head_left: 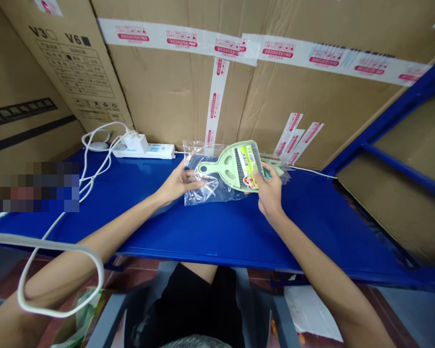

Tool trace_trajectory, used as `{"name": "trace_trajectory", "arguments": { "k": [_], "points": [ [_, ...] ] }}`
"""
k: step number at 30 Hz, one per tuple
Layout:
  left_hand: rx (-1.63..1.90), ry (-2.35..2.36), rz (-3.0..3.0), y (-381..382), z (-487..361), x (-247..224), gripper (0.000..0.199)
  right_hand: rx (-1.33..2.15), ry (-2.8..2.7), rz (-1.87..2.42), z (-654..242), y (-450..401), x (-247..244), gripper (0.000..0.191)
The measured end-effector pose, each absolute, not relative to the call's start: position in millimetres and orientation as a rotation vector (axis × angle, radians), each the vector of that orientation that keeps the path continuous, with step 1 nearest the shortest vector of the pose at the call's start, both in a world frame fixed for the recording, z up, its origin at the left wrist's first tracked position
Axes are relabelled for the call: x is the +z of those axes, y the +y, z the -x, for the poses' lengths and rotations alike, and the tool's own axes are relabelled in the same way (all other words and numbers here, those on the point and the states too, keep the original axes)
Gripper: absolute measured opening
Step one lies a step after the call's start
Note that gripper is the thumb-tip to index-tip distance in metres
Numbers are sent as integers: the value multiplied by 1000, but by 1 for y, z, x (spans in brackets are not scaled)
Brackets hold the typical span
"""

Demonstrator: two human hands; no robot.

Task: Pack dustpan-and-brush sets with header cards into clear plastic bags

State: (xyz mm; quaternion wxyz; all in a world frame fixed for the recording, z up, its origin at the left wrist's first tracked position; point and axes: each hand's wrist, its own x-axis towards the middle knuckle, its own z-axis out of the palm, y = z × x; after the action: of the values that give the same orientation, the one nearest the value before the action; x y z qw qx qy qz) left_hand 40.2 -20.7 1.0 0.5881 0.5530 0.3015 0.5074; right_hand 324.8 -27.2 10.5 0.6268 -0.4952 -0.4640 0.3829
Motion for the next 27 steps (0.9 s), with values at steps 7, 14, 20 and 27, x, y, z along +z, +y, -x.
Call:
{"name": "trace_trajectory", "arguments": {
  "k": [7, 14, 20, 27],
  "points": [
    [1188, 726, -1128, -27, -46, 3, 122, 869, -1180, 1089, -318, -33, 4, 66],
    [1316, 675, -992, -16, -37, 3, 68, 801, -1184, 1108, -318, -33, 3, 62],
    [1220, 637, -947, -21, -47, 0, 65, 772, -1214, 1119, -317, -35, 1, 61],
    [1254, 615, -886, -22, -48, 2, 45, 783, -1216, 1120, -315, -38, -7, 61]
  ]
}}
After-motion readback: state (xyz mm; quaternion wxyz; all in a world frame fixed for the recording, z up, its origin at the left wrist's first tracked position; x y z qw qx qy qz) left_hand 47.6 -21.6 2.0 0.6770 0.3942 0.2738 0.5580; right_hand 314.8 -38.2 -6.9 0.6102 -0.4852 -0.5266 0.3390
